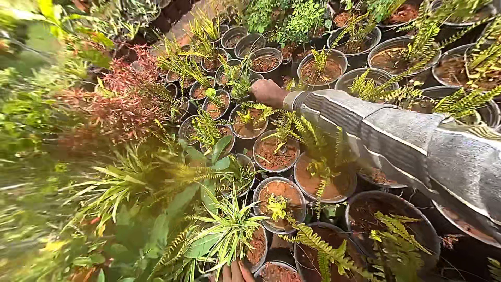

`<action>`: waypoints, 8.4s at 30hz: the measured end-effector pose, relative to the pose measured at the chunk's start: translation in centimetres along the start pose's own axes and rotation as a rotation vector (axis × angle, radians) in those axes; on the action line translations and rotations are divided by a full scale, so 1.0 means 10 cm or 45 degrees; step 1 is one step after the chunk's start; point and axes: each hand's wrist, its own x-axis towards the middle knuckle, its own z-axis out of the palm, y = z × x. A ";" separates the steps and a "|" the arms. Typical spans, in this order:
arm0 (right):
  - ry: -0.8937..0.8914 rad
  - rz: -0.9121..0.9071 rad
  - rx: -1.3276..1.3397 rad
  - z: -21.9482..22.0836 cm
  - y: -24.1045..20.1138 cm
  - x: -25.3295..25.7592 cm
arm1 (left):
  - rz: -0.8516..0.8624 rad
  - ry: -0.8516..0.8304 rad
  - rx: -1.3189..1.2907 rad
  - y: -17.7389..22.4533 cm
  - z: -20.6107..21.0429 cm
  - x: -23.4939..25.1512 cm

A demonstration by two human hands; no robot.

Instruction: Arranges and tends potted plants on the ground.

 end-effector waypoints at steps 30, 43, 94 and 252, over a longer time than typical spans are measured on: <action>-0.159 -0.671 0.272 -2.51 -1.58 -4.51 | -0.203 -0.363 -1.995 0.49 -1.92 -0.15; -0.339 -0.609 0.458 -0.49 -2.60 -4.63 | -0.628 0.100 -1.990 0.44 -1.22 -0.61; -0.430 -0.649 0.630 -0.35 -2.89 -4.36 | -0.382 0.023 -2.362 0.46 -0.79 -0.77; -0.494 -0.624 0.146 -0.70 -2.81 -4.42 | -0.573 0.235 -1.971 0.63 -0.84 -0.85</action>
